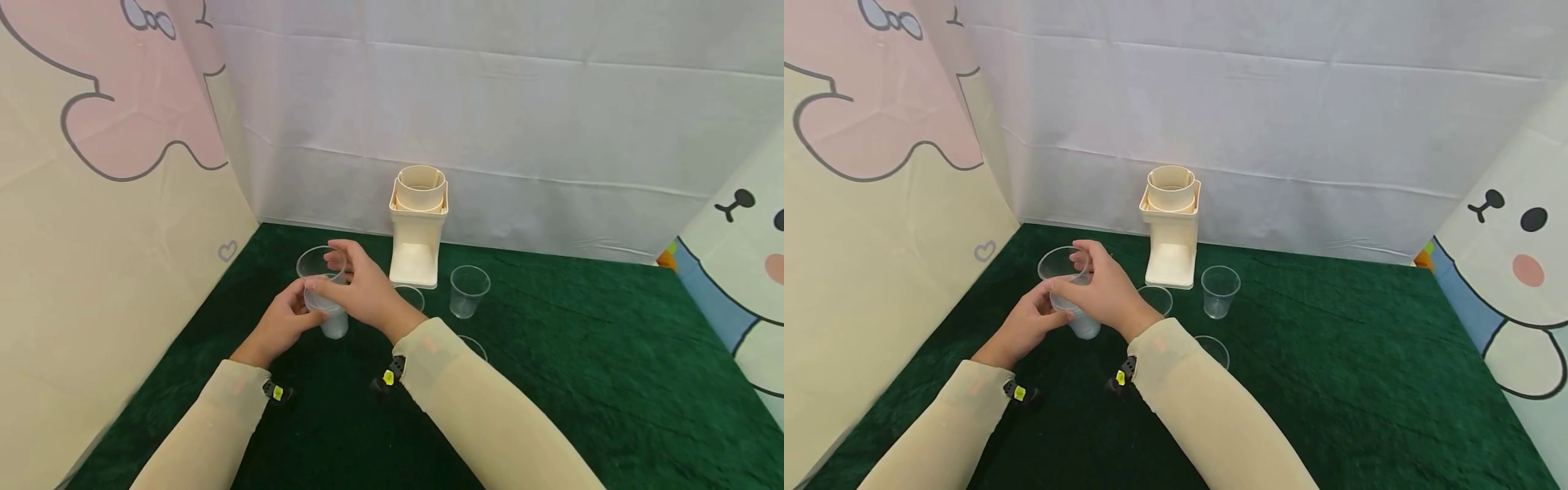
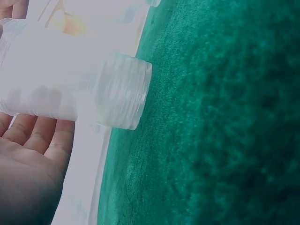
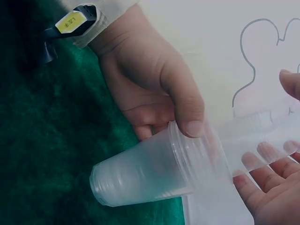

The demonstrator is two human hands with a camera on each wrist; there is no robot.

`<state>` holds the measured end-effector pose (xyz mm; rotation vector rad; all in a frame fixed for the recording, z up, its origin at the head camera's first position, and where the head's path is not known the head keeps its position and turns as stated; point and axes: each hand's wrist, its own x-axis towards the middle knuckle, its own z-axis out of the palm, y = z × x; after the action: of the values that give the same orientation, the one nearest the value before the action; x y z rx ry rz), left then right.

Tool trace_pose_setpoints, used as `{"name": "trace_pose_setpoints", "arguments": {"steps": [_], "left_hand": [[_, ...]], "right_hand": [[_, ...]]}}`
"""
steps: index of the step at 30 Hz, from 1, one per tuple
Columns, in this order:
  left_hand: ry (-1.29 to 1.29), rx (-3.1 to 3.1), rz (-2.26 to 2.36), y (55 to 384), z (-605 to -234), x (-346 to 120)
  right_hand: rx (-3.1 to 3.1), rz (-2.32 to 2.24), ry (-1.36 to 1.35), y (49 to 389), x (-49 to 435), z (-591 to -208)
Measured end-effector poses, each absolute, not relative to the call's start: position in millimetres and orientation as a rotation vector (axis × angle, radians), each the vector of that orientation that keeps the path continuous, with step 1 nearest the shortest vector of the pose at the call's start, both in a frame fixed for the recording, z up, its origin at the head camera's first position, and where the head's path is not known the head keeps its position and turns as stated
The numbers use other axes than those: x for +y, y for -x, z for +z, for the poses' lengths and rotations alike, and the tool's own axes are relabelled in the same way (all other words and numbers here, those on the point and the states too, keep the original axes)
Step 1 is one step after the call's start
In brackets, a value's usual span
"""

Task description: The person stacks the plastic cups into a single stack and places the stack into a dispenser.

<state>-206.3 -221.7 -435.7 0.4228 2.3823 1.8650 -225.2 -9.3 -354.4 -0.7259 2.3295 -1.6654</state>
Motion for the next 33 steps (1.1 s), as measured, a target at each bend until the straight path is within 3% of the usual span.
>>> {"name": "trace_pose_setpoints", "arguments": {"steps": [33], "left_hand": [[-0.382,2.403,1.836,205,-433,-219]], "right_hand": [[2.39,-1.566,0.619,219,0,-364]]}}
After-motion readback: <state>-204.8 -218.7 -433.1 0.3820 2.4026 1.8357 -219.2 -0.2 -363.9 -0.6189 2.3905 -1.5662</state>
